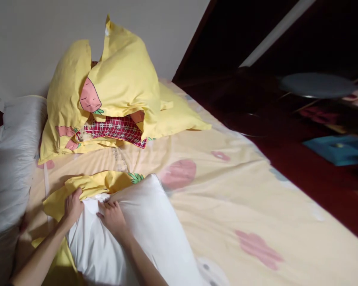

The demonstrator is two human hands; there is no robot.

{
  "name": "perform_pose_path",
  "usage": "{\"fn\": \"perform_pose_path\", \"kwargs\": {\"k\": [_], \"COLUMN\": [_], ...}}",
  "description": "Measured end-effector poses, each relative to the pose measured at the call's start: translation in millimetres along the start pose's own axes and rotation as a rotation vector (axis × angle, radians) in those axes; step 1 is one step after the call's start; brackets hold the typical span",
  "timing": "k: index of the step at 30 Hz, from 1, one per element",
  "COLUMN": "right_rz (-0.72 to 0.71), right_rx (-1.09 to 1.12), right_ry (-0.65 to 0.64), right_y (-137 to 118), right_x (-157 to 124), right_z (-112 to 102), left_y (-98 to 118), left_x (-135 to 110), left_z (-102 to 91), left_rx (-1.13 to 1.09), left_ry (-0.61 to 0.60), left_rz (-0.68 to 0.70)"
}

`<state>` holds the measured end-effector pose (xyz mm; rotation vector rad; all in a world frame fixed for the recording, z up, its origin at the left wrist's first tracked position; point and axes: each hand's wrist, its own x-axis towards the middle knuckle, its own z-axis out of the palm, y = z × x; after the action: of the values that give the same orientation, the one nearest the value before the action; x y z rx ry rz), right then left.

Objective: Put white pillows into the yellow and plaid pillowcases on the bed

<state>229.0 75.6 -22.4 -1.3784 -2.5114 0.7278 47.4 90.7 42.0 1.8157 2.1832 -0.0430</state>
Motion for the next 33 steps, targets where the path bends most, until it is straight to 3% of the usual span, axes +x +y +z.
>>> {"fn": "perform_pose_path", "kwargs": {"k": [3,6,10,15,18,21,24,28,33], "right_rz": [-0.060,-0.115,-0.115,-0.050,-0.062,-0.047,-0.049,0.007,-0.104], "right_rx": [0.023,0.036,0.025,0.023,0.076,0.108,0.104,0.187,0.328], "right_ry": [-0.012,-0.014,-0.011,0.019,0.101,0.230,0.176,0.088,0.096], "right_y": [-31.6,-53.0,-45.7,-15.7,-11.5,-17.1,-29.1,-53.4,-94.4], "right_x": [1.1,-4.0,3.5,16.4,-3.8,-32.6,-44.2,-28.1,-1.3], "right_z": [21.7,35.6,39.4,6.0,-20.4,-27.0,-9.4,25.5,56.7], "left_y": [18.7,28.0,12.1,-17.1,-15.1,-5.1,0.3,2.0,12.8], "left_x": [-6.4,-20.4,-34.1,-35.1,-35.3,-31.8,-20.4,-7.2,-22.7], "left_z": [-13.1,-13.0,-6.1,0.5,6.6,12.0,10.0,-4.8,-17.1], "left_rx": [-0.006,-0.060,-0.308,-0.556,-0.577,-0.516,-0.573,-0.644,-0.765], "left_ry": [0.036,-0.029,-0.120,-0.113,-0.080,-0.075,-0.081,-0.071,-0.144], "left_rz": [0.107,0.186,0.184,0.114,0.126,0.121,0.080,0.072,0.151]}}
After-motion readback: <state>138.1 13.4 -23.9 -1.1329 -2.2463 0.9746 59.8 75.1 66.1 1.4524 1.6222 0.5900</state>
